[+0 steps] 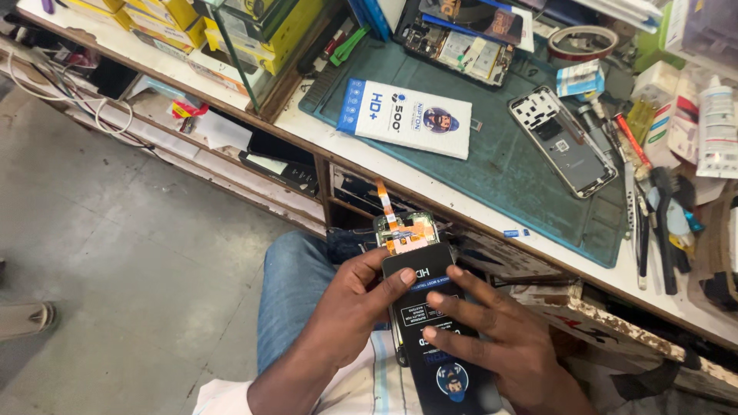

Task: The person cleans the back of a disassembled smartphone with a cloth, then picks up a new battery package, removes the battery, and places it into the phone chassis. The person continues to adjust the battery and internal components on the workbench.

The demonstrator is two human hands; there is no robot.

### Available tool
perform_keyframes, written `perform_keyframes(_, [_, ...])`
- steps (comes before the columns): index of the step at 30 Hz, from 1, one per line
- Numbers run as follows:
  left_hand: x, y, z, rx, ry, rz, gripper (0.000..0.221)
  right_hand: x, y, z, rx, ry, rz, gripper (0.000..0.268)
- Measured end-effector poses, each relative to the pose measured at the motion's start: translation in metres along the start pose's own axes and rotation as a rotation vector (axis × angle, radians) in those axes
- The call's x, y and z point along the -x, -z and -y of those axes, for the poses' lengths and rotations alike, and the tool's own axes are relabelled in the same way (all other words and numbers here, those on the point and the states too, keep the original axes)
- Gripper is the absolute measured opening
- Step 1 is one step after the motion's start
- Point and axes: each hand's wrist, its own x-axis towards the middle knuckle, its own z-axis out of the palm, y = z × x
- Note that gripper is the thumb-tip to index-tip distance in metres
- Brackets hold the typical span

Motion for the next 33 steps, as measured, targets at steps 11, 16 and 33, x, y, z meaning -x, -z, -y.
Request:
perform_keyframes(11, [-0.007,0.0,0.0,-0.029,-0.071,-0.142,0.03,0.034,-0.022,-0.006,-0.468,-0.52,-0.188,0.047])
perform_keyframes(16, [-0.008,-0.013,-0.021,-0.059,-0.21,-0.16,0.03,0.014,-0.001,-0.017,-0.435,-0.556,-0.133,0.045])
perform_keyframes(33, [-0.064,-0.046,-0.091,-0.315,-0.717,-0.258,0.019,-0.118,0.028,-0.02,0.135,-0.447,0.015,0.103])
